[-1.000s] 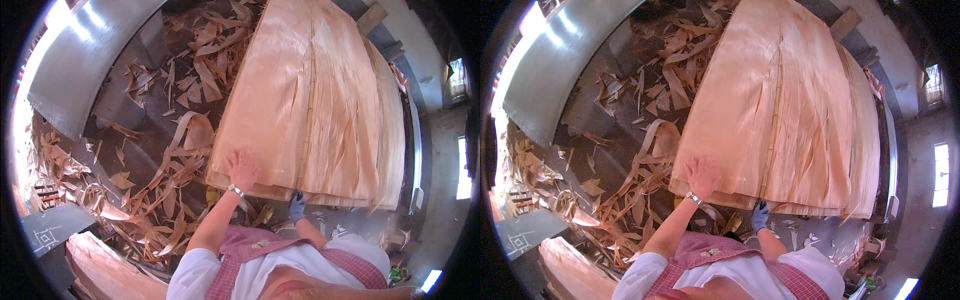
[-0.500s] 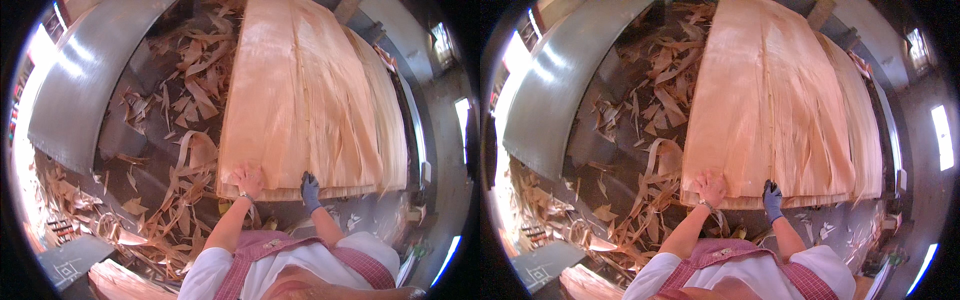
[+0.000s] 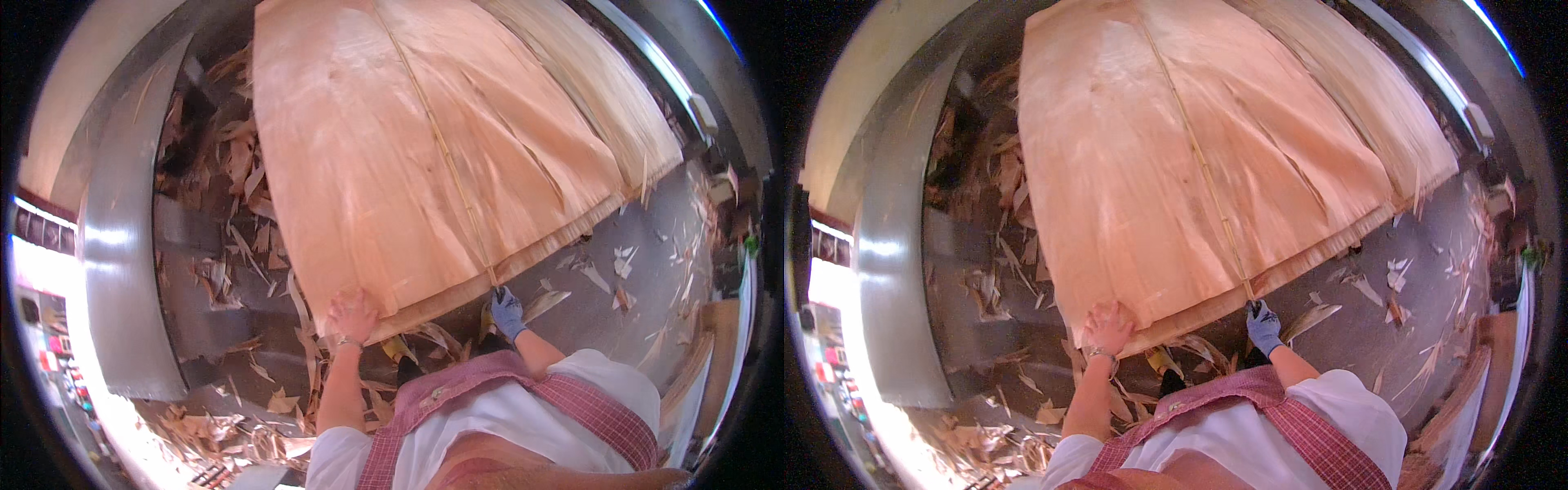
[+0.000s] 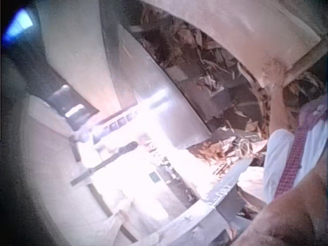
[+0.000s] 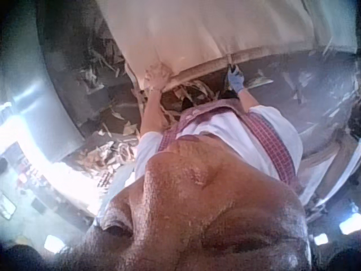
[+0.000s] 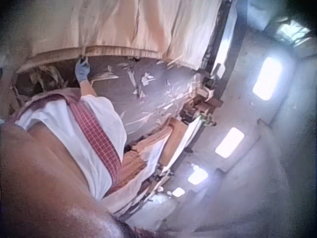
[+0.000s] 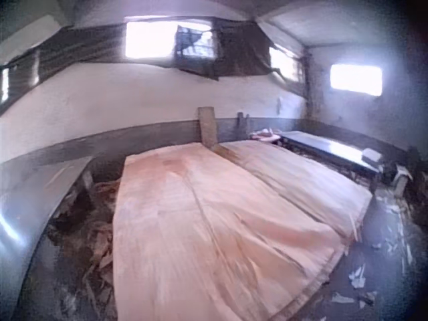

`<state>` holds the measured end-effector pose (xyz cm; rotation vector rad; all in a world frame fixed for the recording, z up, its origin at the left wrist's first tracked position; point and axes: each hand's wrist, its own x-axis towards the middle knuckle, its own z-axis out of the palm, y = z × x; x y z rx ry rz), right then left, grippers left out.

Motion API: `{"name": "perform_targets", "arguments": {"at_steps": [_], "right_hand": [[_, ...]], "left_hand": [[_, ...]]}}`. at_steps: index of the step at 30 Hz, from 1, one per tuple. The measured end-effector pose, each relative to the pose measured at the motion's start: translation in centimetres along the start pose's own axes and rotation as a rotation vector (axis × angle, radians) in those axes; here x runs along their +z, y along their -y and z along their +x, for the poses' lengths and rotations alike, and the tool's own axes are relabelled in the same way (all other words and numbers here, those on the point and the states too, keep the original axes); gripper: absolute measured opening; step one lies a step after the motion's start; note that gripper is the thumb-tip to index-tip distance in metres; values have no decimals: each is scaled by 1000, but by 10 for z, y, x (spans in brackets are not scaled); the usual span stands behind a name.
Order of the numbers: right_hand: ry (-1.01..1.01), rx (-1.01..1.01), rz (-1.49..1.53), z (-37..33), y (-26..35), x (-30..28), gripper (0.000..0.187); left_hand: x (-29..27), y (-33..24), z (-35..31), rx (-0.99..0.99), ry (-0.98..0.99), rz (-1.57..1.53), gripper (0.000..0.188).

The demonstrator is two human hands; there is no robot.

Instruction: The person sorts and stacks thin sheets of wood veneer, using a small blade to trim edges and applying adhesive strips to join pieces.

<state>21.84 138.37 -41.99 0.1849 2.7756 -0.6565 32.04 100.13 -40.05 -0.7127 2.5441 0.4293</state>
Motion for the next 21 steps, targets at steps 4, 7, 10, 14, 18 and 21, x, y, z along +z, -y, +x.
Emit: {"name": "perform_targets", "arguments": {"at_steps": [4, 7, 10, 14, 18, 21], "right_hand": [[-177, -84, 15, 33, -80, -12, 30], [-89, -66, 60, 45, -118, -50, 31], [-177, -76, 26, 73, -191, -70, 30], [-118, -20, 123, 87, -199, -149, 30], [-14, 84, 13, 86, -230, -190, 28], [-68, 54, -28, 105, -274, -186, 29]], "left_hand": [[-3, -2, 13, 11, 104, 88, 75], [7, 2, 20, -32, -28, 110, 73], [-25, -103, 8, -94, -221, -5, 69], [-4, -230, 4, 160, -368, 163, 71], [-14, -343, -16, 452, -346, -22, 70], [2, -390, -16, 616, -295, -53, 69]]}}
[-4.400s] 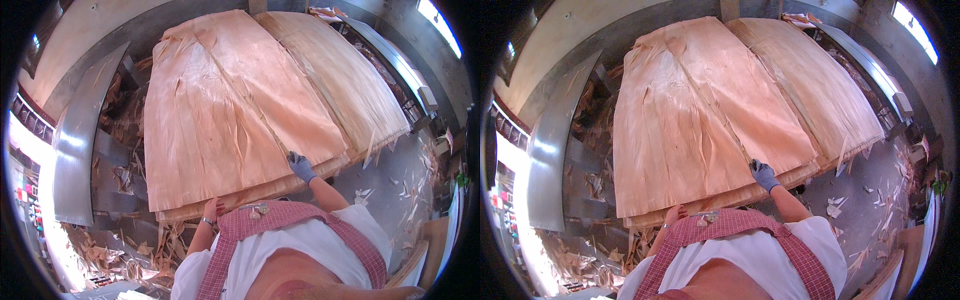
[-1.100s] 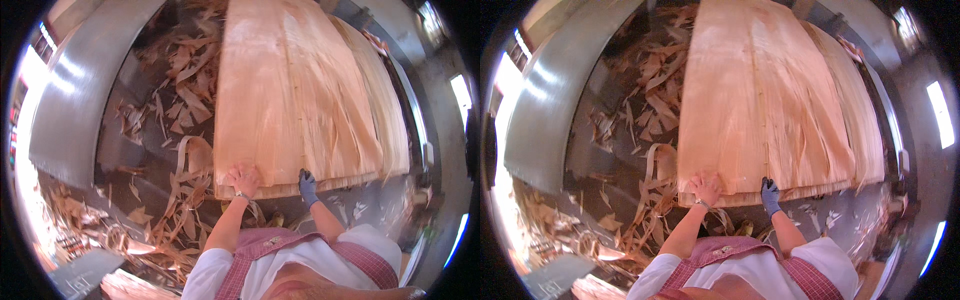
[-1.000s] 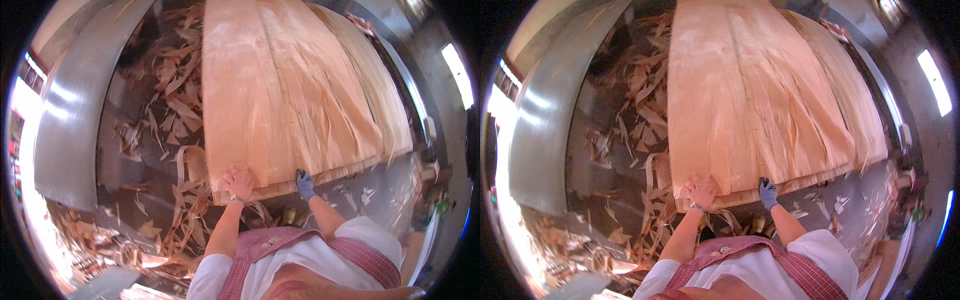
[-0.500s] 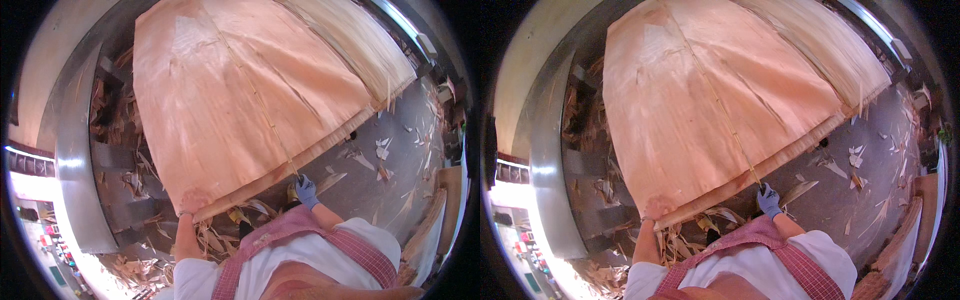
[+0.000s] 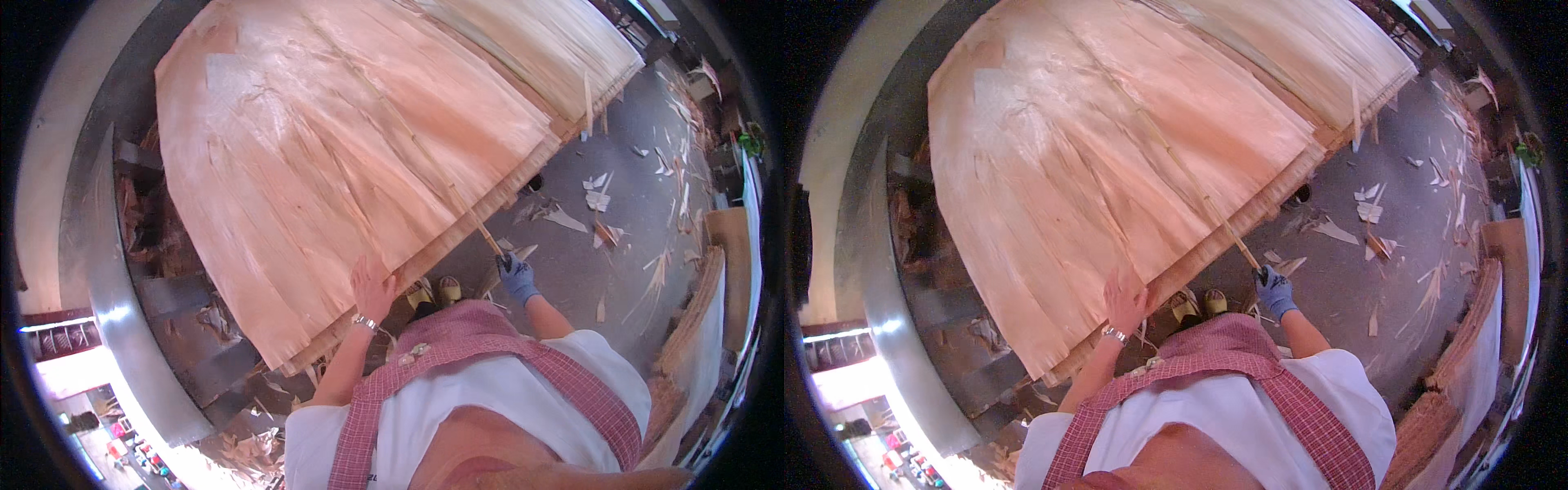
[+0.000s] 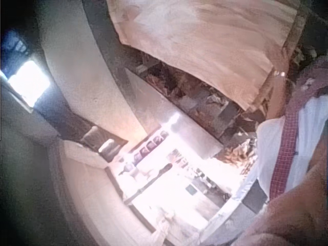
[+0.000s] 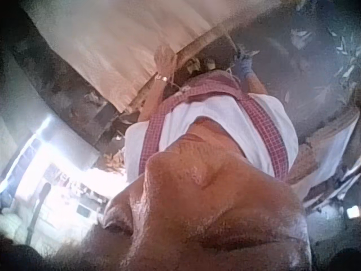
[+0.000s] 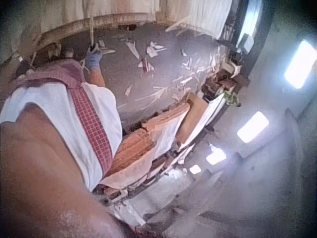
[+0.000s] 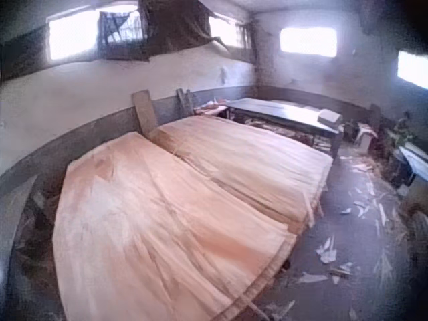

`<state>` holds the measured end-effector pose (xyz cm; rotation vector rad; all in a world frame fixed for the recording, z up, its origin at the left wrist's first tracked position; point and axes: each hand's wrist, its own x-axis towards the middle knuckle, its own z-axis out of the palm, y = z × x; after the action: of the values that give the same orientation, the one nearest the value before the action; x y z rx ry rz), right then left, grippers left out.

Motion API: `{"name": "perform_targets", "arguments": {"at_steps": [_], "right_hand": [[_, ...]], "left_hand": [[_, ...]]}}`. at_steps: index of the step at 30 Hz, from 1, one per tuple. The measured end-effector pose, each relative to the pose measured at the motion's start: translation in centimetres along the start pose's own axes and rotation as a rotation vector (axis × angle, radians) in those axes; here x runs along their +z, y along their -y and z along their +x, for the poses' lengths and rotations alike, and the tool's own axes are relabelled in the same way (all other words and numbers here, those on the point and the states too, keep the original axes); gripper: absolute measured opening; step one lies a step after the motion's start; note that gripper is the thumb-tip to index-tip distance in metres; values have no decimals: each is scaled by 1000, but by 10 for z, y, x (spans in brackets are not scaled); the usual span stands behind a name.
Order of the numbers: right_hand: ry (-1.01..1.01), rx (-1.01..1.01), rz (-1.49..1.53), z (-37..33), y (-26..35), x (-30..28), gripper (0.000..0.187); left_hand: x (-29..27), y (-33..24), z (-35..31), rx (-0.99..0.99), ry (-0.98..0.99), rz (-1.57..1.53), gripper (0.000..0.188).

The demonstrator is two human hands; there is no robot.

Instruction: The person sorts and stacks thin sheets of wood veneer, using a small blade to trim edges and applying adhesive strips to join pieces.

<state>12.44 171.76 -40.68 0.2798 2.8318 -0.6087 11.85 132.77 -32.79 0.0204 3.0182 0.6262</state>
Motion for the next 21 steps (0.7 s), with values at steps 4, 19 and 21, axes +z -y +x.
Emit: {"name": "perform_targets", "arguments": {"at_steps": [4, 19, 21], "right_hand": [[-5, 20, -58, 13, -20, -21, 27], [-328, -307, 215, 258, -1, -131, 44], [-507, -185, 30, 346, -43, -134, 52]], "left_hand": [[9, -44, 38, 155, -19, -35, 66], [116, -214, 164, -1058, 221, -1657, 32], [126, -214, 174, -1052, 116, -1588, 27]]}}
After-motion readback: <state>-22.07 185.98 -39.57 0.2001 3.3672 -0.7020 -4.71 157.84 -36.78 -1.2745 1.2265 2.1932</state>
